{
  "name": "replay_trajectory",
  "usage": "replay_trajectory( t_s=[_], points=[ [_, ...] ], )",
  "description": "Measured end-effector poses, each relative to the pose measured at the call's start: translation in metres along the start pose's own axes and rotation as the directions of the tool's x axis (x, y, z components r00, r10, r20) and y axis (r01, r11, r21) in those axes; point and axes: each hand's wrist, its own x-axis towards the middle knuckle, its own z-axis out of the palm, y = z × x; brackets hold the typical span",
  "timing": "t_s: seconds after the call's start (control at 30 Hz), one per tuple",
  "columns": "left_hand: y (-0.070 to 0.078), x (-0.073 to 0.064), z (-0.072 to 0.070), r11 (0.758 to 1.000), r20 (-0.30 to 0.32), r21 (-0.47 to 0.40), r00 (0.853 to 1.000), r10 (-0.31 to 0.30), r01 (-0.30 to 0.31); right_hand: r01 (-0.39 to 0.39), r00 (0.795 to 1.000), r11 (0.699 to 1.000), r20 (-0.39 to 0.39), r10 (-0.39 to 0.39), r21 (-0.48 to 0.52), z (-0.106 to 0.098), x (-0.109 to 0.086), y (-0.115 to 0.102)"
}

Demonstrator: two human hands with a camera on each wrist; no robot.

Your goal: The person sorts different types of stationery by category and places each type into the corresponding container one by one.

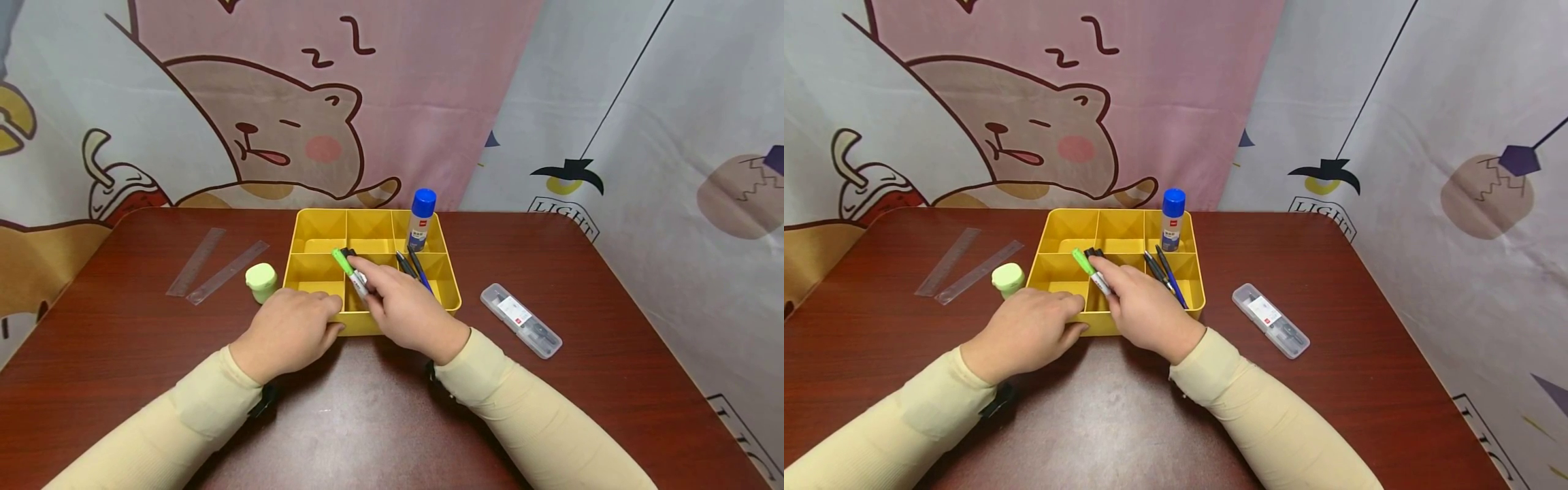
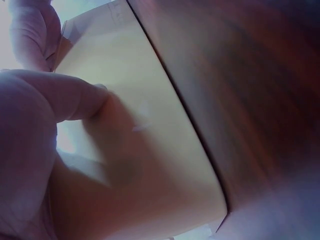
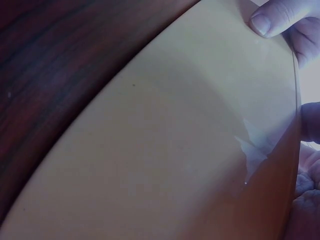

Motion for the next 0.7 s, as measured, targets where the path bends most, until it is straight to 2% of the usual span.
replay_trajectory(
  t_s=[0.7],
  points=[
    [0.0000,0.0001,0.0000,1.000,0.000,-0.001,1.000,0.000,0.000,-0.029,0.999,1.000,0.028,0.030,-0.009,-0.0010,0.0005,-0.0015]
  ],
)
